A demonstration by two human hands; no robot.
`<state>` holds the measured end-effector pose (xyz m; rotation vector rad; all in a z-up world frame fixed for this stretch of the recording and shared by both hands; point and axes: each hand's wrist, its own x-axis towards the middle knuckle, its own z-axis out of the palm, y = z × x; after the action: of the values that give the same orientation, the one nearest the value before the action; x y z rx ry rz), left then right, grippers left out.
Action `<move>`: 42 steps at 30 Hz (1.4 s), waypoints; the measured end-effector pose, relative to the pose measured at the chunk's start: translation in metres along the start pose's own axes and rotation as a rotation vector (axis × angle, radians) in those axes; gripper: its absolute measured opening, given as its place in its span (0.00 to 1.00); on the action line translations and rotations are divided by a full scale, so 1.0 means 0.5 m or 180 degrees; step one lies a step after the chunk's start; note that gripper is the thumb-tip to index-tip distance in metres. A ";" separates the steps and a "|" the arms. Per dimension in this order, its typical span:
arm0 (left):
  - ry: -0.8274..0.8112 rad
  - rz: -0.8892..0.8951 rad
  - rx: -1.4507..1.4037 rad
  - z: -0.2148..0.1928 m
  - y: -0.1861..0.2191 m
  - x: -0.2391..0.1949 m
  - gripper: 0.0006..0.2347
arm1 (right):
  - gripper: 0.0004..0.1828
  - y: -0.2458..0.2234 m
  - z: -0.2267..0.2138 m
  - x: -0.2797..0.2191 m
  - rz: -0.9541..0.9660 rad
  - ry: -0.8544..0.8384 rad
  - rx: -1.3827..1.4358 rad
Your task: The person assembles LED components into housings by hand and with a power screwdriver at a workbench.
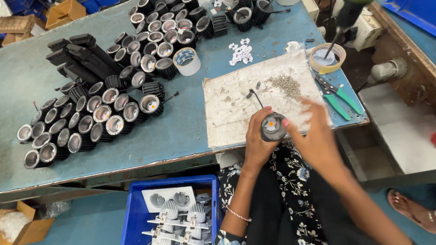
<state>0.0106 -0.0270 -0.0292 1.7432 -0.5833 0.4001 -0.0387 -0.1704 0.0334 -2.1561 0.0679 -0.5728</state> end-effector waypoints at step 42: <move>-0.0038 0.0408 0.0158 0.014 0.082 -0.035 0.33 | 0.19 0.015 0.006 -0.025 0.0834 -0.0419 0.0970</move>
<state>-0.0278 -0.0381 -0.0080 1.7618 -0.7011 0.4977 -0.0473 -0.1694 0.0214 -1.8453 0.1767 -0.2692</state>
